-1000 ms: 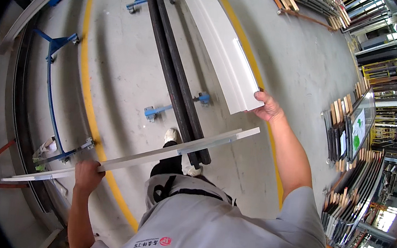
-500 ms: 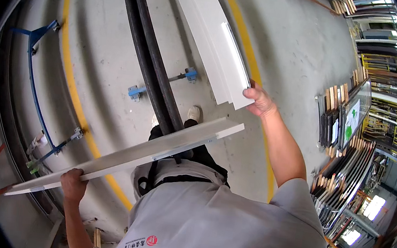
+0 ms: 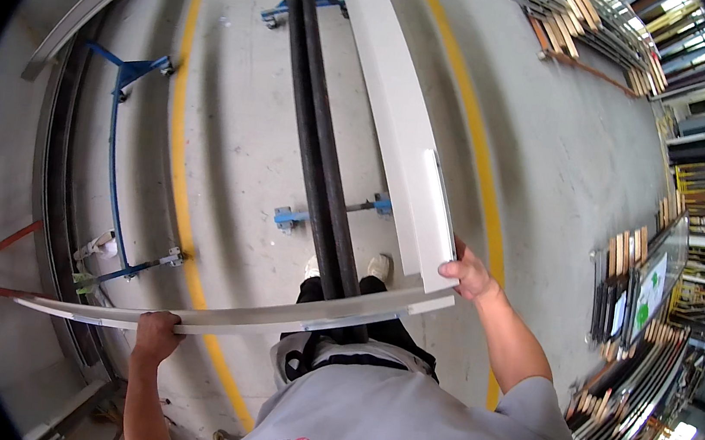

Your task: The person assembles a metal frame by positioning an L-shaped metal component against a larger metal piece, aligning them, and then using a power drill to drive a screw through a pre-drilled hole to secure them.

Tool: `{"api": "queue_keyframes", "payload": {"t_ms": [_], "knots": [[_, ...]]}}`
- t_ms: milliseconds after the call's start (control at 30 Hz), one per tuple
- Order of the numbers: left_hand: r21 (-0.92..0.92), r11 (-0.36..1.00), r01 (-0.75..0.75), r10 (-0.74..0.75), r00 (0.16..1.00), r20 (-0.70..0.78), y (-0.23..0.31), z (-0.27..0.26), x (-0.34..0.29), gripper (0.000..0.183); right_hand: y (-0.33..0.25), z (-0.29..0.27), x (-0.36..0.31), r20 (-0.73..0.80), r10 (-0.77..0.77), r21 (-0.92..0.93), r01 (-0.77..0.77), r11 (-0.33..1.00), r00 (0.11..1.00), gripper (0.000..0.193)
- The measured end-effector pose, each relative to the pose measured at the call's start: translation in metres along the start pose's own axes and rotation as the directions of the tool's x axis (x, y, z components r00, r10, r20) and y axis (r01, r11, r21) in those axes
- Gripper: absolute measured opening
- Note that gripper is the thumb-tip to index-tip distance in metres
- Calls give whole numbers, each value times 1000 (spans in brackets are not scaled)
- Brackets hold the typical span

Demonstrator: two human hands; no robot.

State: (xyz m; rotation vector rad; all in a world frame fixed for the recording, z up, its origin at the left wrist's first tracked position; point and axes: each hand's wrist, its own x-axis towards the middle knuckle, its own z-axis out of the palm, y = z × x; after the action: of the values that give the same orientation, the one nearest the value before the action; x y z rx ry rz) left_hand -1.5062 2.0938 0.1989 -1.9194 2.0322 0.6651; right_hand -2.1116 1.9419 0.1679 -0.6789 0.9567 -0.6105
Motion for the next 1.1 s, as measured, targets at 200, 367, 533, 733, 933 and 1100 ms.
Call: {"api": "queue_keyframes", "payload": {"t_ms": [200, 367, 533, 733, 933, 1100], "knots": [[-27, 999, -43, 42, 999, -9, 0, -2, -9, 17, 5, 21, -7, -49, 42, -24, -43, 999, 998, 116], [30, 996, -82, 79, 993, 93, 0, -3, -8, 22, 37, 15, -12, -57, -51, -97, 46, 994, 997, 113], [-22, 996, -83, 84, 996, 32, -8, 19, -21, 28, 52, 20, -9, -4, 2, -182, -3, 983, 1000, 110], [19, 993, -117, 117, 993, -16, -10, 16, -23, 26, 43, 32, -14, 112, -6, -196, 28, 980, 994, 114], [41, 994, -97, 96, 995, 11, -2, 12, -23, 16, 38, 35, -10, 105, 110, -226, -84, 970, 988, 117], [28, 996, -80, 81, 996, -36, 2, 7, -29, 15, 39, 35, -9, 53, 101, -200, -89, 976, 993, 118]]}}
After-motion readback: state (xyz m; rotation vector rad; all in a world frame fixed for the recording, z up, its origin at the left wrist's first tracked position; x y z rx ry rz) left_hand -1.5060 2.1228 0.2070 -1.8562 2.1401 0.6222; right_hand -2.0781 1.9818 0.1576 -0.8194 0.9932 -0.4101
